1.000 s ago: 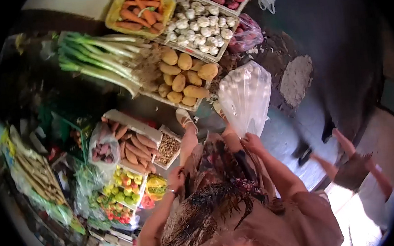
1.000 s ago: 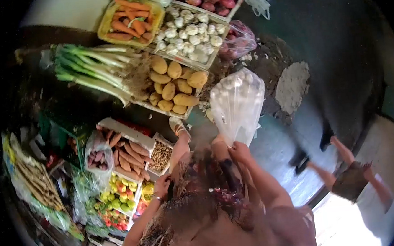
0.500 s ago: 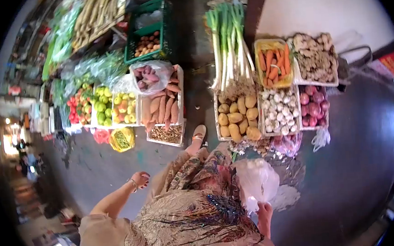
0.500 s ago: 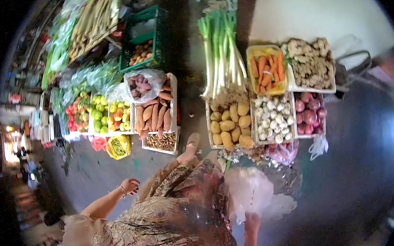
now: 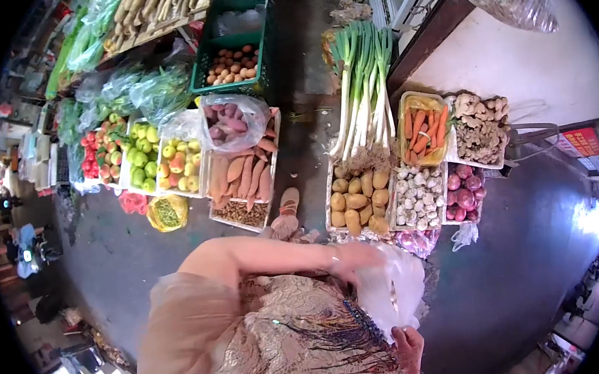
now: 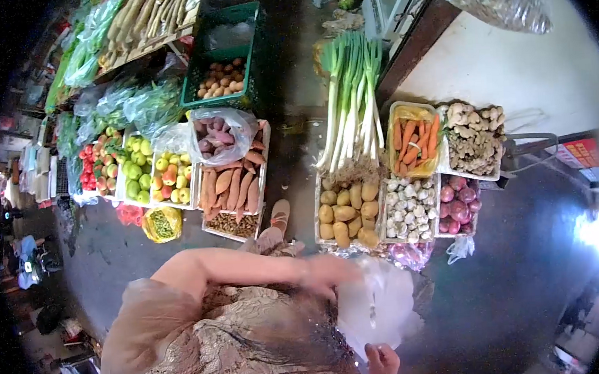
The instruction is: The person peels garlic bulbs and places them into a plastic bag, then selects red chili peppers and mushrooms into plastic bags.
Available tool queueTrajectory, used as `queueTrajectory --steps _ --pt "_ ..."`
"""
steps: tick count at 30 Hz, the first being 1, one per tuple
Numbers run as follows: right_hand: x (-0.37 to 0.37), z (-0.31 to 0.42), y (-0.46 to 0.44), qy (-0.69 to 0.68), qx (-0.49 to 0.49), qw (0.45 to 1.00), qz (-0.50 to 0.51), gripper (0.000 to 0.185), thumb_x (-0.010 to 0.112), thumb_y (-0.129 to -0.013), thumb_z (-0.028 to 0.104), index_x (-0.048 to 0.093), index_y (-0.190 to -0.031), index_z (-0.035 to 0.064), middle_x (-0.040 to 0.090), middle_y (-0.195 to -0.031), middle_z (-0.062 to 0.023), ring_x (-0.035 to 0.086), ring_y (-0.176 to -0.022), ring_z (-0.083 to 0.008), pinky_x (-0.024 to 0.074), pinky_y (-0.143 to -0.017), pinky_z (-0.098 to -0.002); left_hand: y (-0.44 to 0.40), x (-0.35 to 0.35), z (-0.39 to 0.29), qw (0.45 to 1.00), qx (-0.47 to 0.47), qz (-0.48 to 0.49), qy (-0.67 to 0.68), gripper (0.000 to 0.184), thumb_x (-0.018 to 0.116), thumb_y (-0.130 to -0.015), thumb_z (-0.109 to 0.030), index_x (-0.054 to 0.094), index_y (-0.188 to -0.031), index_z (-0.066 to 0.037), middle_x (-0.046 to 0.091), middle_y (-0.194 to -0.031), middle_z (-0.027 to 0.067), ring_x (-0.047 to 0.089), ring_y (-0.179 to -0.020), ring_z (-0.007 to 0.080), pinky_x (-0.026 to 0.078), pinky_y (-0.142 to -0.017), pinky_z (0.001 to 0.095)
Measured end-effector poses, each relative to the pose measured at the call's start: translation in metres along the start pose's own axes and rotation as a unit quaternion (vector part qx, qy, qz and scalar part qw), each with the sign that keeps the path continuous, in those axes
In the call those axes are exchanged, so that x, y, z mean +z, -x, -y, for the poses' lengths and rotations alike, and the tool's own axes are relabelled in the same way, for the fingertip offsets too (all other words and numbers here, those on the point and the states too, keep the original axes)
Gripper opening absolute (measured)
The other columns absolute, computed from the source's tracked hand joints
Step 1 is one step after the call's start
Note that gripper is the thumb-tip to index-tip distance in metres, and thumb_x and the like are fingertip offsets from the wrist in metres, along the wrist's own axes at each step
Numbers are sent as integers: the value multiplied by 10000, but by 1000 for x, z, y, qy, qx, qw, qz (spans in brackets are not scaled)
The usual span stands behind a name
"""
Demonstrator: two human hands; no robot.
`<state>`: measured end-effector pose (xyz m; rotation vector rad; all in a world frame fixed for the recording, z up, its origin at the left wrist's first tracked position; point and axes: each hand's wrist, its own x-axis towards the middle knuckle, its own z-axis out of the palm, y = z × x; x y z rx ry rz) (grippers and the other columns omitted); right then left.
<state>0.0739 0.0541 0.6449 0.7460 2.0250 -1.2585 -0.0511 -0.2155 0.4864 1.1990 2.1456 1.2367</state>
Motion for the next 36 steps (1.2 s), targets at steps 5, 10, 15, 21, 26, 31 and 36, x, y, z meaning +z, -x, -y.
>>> queueTrajectory --steps 5,10,15,21,26,31,36 --pt "48 34 20 -111 -1 993 40 99 669 -868 17 614 -787 20 529 -708 63 459 -638 -38 354 -568 -207 -57 23 -48 953 251 172 -12 1023 804 -662 -446 258 -1502 -239 275 -1511 223 262 -1404 375 222 -1117 581" --pt "70 106 32 6 -21 996 81 84 656 -856 -1 599 -796 -13 477 -714 81 427 -653 -33 335 -573 -201 -52 21 -32 907 241 295 178 922 768 -680 -484 333 -1468 -286 345 -1505 54 259 -1420 285 157 -1114 623" --pt "70 167 -5 118 -108 973 168 257 685 -861 225 668 -963 -11 648 -793 -65 578 -702 -109 463 -631 -276 -21 -48 -43 987 57 100 111 164 544 -870 -264 650 -959 -177 687 -830 48 654 -733 272 499 -618 371" --pt "103 252 -29 235 -250 894 287 182 659 -871 142 665 -912 -35 629 -719 -29 540 -683 -60 450 -633 -241 39 -121 -49 978 -11 -82 192 258 527 -863 -220 609 -1082 -111 673 -872 98 652 -800 281 492 -653 399" --pt "135 317 -61 302 -427 754 397 188 647 -869 146 656 -998 9 665 -804 -114 615 -672 -185 475 -643 -285 65 -154 -40 981 -135 -59 126 410 482 -857 -95 553 -1258 -59 650 -1065 182 640 -929 311 509 -828 392" --pt "163 369 -84 390 -373 732 415 230 625 -876 211 637 -1023 35 647 -852 -167 616 -758 -305 491 -698 -365 66 -196 4 969 42 -210 120 346 509 -871 -146 581 -1190 -33 651 -1054 164 648 -896 292 526 -763 369" --pt "181 452 -73 408 -330 765 372 221 625 -861 231 656 -991 54 652 -874 -171 640 -778 -328 513 -733 -374 67 -297 -6 969 -6 -234 75 231 482 -886 -216 603 -940 -26 626 -768 137 634 -776 275 511 -642 378"
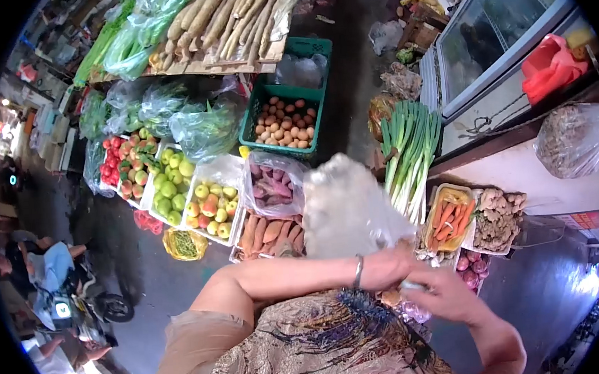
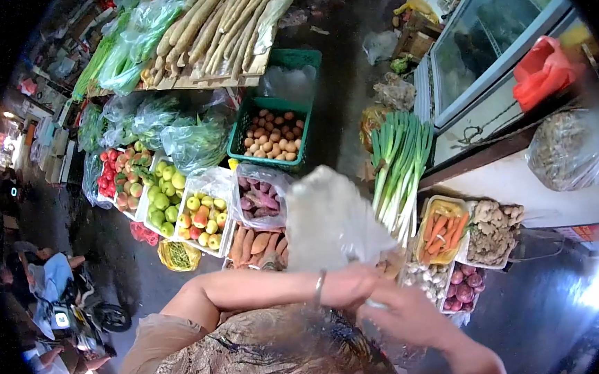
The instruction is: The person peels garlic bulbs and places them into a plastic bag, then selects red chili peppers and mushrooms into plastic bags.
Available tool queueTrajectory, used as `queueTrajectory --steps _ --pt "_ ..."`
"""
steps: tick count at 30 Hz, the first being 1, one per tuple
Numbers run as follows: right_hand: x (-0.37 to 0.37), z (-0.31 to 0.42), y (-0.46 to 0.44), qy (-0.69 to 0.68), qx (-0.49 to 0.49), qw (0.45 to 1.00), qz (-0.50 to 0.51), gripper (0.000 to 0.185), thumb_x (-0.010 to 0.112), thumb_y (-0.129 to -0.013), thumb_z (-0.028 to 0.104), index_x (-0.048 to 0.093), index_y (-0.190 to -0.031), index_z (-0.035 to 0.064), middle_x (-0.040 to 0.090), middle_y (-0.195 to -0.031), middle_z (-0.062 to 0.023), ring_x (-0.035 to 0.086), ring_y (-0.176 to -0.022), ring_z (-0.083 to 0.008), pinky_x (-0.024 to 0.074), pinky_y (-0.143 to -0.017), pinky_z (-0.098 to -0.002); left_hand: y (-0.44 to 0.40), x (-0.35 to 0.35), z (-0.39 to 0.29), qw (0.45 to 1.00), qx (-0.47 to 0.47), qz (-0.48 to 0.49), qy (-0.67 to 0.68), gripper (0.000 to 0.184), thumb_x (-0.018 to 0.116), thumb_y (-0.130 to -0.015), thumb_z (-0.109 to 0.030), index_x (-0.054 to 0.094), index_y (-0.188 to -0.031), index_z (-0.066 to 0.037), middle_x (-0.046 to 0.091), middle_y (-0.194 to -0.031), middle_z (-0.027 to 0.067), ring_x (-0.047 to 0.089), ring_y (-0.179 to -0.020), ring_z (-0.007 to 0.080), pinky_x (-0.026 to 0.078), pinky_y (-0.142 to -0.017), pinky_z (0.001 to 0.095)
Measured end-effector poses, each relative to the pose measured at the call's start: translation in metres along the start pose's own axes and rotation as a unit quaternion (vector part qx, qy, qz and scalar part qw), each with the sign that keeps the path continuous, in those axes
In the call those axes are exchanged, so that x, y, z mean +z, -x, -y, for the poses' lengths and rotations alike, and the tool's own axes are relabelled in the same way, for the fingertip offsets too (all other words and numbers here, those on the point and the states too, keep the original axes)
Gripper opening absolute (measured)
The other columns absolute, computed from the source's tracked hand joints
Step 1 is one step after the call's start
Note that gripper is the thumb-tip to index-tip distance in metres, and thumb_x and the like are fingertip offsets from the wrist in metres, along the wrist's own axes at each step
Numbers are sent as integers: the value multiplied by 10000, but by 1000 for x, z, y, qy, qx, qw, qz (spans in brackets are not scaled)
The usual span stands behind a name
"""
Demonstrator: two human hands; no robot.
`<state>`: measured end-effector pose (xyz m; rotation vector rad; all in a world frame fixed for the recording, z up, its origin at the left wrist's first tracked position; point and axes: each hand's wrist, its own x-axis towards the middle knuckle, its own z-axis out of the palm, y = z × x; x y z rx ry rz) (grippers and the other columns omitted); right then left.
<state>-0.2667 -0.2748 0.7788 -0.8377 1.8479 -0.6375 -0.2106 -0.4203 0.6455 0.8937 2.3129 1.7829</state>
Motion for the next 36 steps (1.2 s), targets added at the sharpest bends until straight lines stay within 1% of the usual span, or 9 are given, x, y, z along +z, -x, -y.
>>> queueTrajectory --steps 1,4,6,10,16,19,22,29,36 --pt "-11 -2 -7 30 -72 996 -39 195 644 -850 158 658 -971 7 621 -717 -112 580 -640 -150 461 -598 -299 -11 -11 5 999 29 -13 -24 190 504 -866 -189 602 -912 -31 629 -775 137 633 -775 282 512 -656 380" --pt "-50 35 -14 -9 -35 994 -106 135 652 -835 109 651 -885 -16 567 -623 -50 511 -578 -81 411 -532 -271 -48 -64 -1 996 72 -22 -55 100 572 -804 -93 610 -878 -37 641 -809 139 628 -779 313 506 -709 401" --pt "-83 52 -18 21 -6 994 -111 203 643 -834 133 668 -997 14 565 -641 -70 511 -584 -99 437 -563 -272 -71 -102 -17 997 68 -29 -32 132 613 -747 -41 597 -877 -29 632 -820 145 616 -796 346 491 -715 420" --pt "-132 74 -40 32 -35 984 -172 130 639 -839 108 651 -854 -21 540 -583 -50 476 -553 -77 415 -532 -259 -110 -164 -21 987 108 -34 -110 191 663 -701 -77 567 -857 -22 626 -826 148 599 -842 387 466 -763 440" --pt "-224 78 -116 58 -20 983 -174 143 623 -859 93 613 -804 -39 541 -622 -65 463 -614 -77 401 -571 -264 -119 -302 36 959 186 -117 -177 617 774 -743 -238 529 -1278 -52 555 -1281 175 534 -1185 329 450 -958 437" --pt "-284 58 -178 32 -21 984 -175 152 616 -863 64 568 -764 -41 489 -604 -43 433 -616 -55 385 -544 -268 -110 -438 116 914 51 -245 -319 630 765 -735 -158 517 -1303 -45 560 -1274 177 527 -1196 339 447 -989 426" --pt "-345 50 -252 -27 -48 984 -167 157 605 -869 54 551 -753 -37 468 -591 -30 419 -597 -43 361 -518 -262 -78 -546 212 770 -186 -343 -505 763 772 -680 -95 459 -1376 -103 470 -1362 189 450 -1259 380 374 -1022 510" --pt "-455 42 -381 -76 5 987 -141 196 598 -861 86 515 -721 -22 448 -567 -76 425 -531 -104 357 -486 -309 -73 -652 320 519 -582 -266 -567 1000 576 -773 -631 112 -1540 -187 51 -1591 181 11 -1476 329 67 -1122 627" --pt "-498 16 -432 -32 -9 987 -159 186 596 -841 142 533 -747 -4 527 -628 -208 564 -539 -354 415 -512 -397 -76 -658 320 528 -615 -250 -528 1006 571 -727 -640 166 -1536 -200 20 -1591 193 -14 -1468 373 -11 -1120 622"
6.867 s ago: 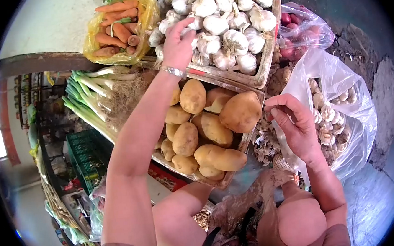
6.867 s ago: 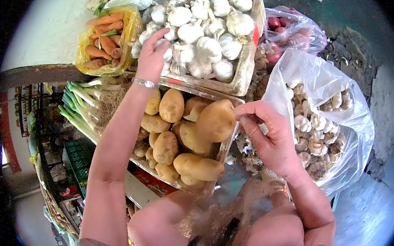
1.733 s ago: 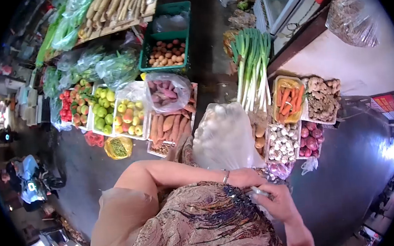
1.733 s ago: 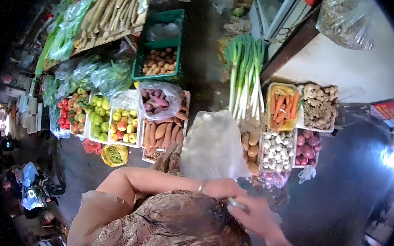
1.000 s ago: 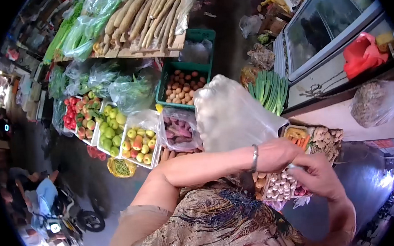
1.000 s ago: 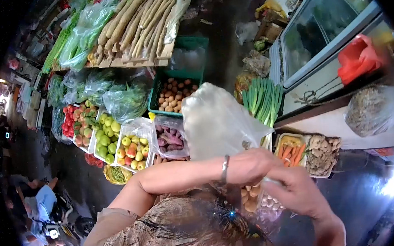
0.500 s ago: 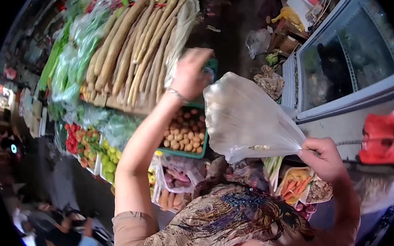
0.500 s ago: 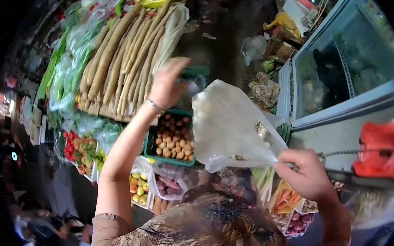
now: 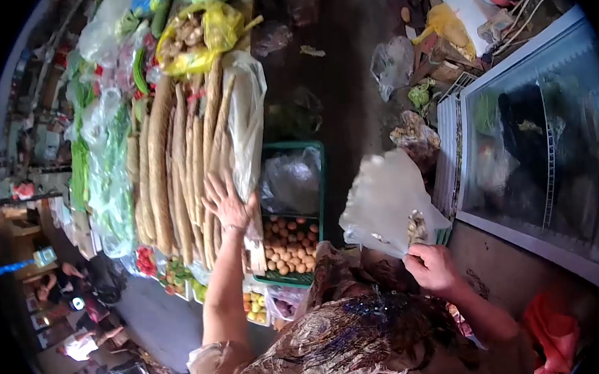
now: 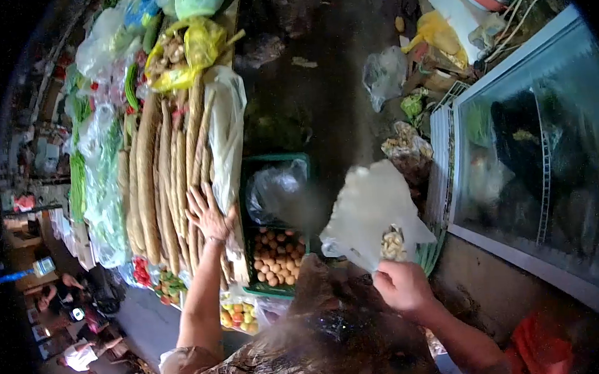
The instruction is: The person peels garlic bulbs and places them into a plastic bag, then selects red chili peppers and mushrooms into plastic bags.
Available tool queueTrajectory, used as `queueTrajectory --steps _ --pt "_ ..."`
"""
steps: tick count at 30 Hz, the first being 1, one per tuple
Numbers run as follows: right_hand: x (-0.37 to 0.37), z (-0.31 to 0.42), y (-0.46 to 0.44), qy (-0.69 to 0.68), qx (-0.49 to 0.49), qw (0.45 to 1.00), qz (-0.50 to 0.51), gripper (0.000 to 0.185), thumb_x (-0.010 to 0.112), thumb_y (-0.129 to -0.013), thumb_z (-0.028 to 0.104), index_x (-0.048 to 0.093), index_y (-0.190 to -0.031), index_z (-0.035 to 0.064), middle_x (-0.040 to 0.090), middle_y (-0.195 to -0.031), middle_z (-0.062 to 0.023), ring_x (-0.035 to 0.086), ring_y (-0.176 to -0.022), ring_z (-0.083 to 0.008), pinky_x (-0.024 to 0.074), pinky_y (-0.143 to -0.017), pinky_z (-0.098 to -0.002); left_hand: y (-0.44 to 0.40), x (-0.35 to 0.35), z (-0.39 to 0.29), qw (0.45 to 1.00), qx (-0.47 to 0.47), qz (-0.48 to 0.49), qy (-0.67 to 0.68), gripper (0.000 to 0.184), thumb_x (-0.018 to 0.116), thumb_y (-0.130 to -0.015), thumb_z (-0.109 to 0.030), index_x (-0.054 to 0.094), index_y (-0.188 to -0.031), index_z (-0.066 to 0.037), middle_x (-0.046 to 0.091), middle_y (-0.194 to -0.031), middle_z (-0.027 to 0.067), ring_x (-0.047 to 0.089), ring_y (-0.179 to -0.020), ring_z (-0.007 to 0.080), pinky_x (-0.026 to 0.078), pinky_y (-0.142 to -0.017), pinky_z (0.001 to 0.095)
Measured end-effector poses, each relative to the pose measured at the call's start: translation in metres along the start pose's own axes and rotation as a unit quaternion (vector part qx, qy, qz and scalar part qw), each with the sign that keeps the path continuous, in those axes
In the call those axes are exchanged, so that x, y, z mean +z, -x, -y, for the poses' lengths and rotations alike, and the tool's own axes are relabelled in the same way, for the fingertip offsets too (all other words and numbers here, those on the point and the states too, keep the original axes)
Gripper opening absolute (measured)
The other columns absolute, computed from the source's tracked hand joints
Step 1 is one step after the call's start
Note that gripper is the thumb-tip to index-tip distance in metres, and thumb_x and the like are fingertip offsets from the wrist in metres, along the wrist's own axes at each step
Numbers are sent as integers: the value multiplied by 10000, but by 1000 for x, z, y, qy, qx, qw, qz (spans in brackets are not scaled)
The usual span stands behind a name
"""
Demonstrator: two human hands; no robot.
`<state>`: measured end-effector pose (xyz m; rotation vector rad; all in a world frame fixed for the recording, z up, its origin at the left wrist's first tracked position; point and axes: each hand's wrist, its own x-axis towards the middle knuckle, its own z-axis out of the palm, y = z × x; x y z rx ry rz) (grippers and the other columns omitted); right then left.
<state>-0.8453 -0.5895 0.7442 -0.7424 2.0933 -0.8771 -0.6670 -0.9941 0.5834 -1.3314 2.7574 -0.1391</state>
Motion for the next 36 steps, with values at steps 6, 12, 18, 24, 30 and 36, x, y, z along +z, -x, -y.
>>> queueTrajectory --steps 6,12,18,24,30,36 --pt "-31 8 -30 -60 96 993 -15 189 577 -838 169 558 -783 -11 506 -645 -206 522 -545 -262 430 -559 -378 -2 -2 -2 1000 9 0 -3 1029 616 -712 -602 196 -1525 -129 53 -1575 233 0 -1461 393 -7 -1099 650" --pt "-45 -23 -82 -55 119 991 -41 243 573 -868 193 549 -864 -49 585 -721 -198 588 -637 -254 453 -621 -371 -6 -6 0 997 -4 77 -4 1044 634 -710 -566 177 -1516 -83 21 -1564 264 -39 -1452 421 -31 -1097 651" --pt "-71 -29 -201 9 170 985 19 287 599 -841 238 581 -878 -46 592 -761 -234 614 -741 -355 461 -671 -424 -13 -17 -2 986 -24 165 -32 1076 651 -708 -598 170 -1509 -65 -9 -1541 315 -60 -1434 465 -33 -1114 634" --pt "-88 -35 -365 106 71 990 67 294 601 -800 255 589 -839 -36 601 -809 -257 594 -793 -436 460 -698 -496 -67 -57 -21 989 -50 118 78 1160 799 -632 -513 177 -1523 -107 89 -1563 252 104 -1447 397 51 -1121 610" --pt "-67 22 -519 138 37 975 171 273 608 -850 256 577 -783 -6 608 -724 -174 584 -628 -317 467 -579 -454 -136 -75 -74 964 -159 183 107 1129 795 -689 -392 93 -1523 -99 -28 -1544 303 26 -1417 501 145 -1110 625" --pt "-61 78 -654 89 -52 983 152 210 573 -827 134 482 -659 45 505 -607 -73 509 -542 -214 394 -506 -405 -140 -64 -81 963 -185 196 22 1086 776 -715 -370 113 -1501 -22 -7 -1533 327 22 -1410 519 167 -1102 607"
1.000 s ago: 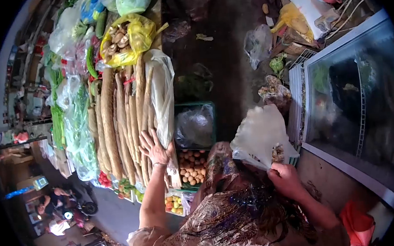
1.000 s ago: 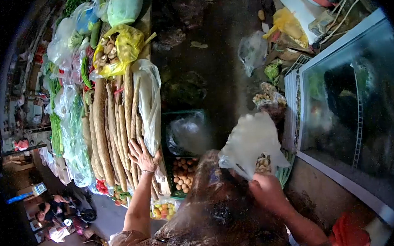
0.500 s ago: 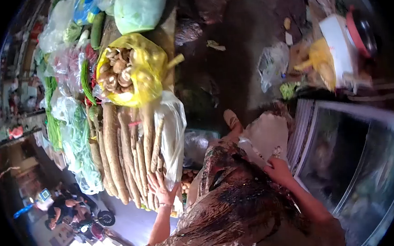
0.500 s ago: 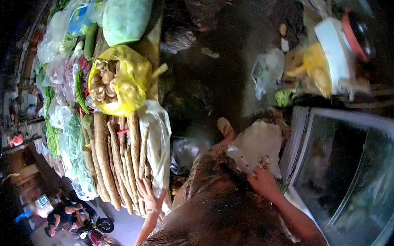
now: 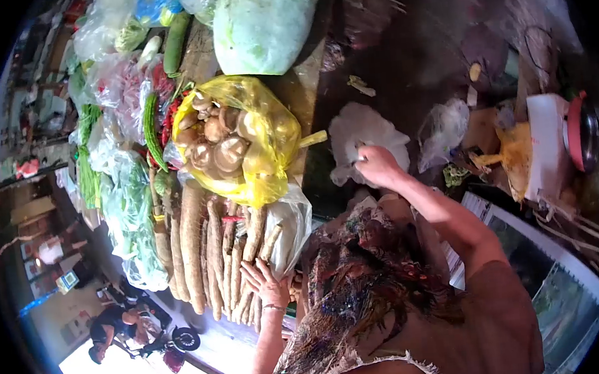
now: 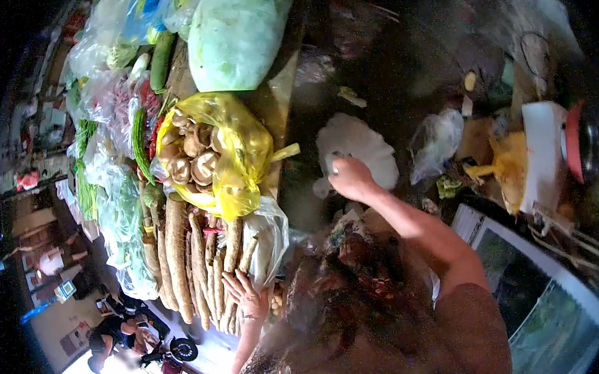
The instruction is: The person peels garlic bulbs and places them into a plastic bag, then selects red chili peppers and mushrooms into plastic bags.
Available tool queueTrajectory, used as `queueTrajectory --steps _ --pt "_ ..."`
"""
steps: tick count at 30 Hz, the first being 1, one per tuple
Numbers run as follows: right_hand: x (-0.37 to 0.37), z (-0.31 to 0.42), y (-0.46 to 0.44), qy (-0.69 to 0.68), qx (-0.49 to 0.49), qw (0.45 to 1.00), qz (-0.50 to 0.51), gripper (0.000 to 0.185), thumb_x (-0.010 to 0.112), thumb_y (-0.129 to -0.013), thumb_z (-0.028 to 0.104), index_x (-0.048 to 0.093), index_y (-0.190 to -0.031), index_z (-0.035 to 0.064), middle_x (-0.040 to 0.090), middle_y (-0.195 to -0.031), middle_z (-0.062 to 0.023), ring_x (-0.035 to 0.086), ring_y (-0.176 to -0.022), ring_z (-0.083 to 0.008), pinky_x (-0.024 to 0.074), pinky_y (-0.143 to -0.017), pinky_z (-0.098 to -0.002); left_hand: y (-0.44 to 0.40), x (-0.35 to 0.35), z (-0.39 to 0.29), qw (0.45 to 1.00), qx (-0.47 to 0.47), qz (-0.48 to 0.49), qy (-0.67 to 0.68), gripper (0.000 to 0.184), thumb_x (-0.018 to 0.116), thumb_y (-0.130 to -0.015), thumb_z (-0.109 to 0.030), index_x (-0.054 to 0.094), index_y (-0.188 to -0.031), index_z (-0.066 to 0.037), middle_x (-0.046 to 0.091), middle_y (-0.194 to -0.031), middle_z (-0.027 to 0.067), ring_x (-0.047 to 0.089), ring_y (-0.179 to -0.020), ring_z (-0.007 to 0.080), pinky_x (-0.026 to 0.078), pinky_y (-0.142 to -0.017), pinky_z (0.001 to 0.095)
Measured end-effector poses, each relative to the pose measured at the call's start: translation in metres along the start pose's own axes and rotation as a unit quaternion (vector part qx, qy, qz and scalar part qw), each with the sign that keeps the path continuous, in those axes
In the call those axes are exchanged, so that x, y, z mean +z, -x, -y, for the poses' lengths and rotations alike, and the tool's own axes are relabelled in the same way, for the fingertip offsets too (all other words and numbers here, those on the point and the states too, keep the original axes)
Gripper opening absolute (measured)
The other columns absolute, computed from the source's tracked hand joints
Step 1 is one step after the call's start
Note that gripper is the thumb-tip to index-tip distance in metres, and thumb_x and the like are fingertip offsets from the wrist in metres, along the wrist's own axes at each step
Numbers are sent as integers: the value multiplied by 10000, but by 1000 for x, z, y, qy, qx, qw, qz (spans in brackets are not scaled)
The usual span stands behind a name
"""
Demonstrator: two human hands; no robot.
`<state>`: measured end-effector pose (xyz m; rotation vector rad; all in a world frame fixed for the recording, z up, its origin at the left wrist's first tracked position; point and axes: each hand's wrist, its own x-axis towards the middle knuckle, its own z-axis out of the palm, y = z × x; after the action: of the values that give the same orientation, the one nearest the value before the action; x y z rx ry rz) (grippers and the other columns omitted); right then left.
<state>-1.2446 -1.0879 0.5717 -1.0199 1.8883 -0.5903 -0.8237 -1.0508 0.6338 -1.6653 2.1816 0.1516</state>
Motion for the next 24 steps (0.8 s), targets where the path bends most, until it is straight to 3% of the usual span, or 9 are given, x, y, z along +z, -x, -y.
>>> queueTrajectory --steps 2,4,5,8,9,11,12,16,24 --pt "-9 4 -43 25 -62 996 -50 153 570 -816 122 540 -729 -1 571 -669 -142 576 -617 -299 445 -576 -442 1 -1 -3 999 -15 12 38 1034 771 -719 -329 151 -1480 -4 8 -1525 339 18 -1411 520 147 -1110 608" --pt "-25 15 -84 77 -56 995 24 138 570 -805 108 596 -844 -23 632 -818 -195 622 -762 -348 487 -676 -460 1 0 -4 997 -11 -9 72 983 773 -702 -226 191 -1464 -7 33 -1520 344 26 -1411 521 88 -1128 610" --pt "-32 20 -103 97 -62 991 61 229 566 -817 116 634 -995 -12 644 -975 -226 640 -874 -347 510 -735 -460 2 2 -4 998 -8 -13 62 982 772 -696 -208 193 -1463 -6 28 -1519 347 21 -1411 523 81 -1128 614" --pt "-16 -4 -180 121 -119 983 66 325 558 -809 141 609 -1095 -5 617 -1073 -269 601 -1034 -399 490 -850 -429 0 -8 -13 996 -60 46 56 937 734 -721 -191 202 -1470 -11 15 -1532 332 5 -1424 503 73 -1133 609" --pt "-13 -6 -201 70 -151 985 43 376 573 -831 162 590 -1174 9 625 -1143 -238 589 -1079 -376 474 -894 -431 1 -7 -13 995 -74 46 53 926 729 -731 -205 209 -1473 -14 17 -1537 321 6 -1428 493 76 -1137 599" --pt "-28 22 -235 215 -279 933 69 340 554 -879 217 604 -1140 6 636 -1130 -188 585 -1074 -339 455 -921 -431 -6 -21 -28 988 -125 86 40 910 722 -752 -243 224 -1480 -24 28 -1550 292 20 -1440 464 96 -1148 566" --pt "-42 48 -239 348 -310 876 126 337 523 -909 241 602 -1135 5 636 -1101 -206 581 -1065 -348 451 -932 -422 -7 -21 -35 981 -163 88 61 900 704 -766 -233 205 -1482 -17 40 -1553 284 37 -1441 461 124 -1147 552" --pt "-34 21 -315 365 -329 862 122 343 526 -901 227 587 -1161 12 615 -1142 -200 574 -1084 -338 449 -941 -426 -18 -32 -57 964 -230 72 115 740 502 -811 -41 178 -1473 20 44 -1552 289 54 -1440 461 181 -1144 529" --pt "-13 -66 -328 419 -409 807 76 370 532 -886 197 556 -1212 25 575 -1225 -187 559 -1121 -318 446 -958 -435 -33 -44 -73 949 -287 53 118 631 481 -871 -66 230 -1440 43 64 -1541 307 95 -1429 475 216 -1154 462"
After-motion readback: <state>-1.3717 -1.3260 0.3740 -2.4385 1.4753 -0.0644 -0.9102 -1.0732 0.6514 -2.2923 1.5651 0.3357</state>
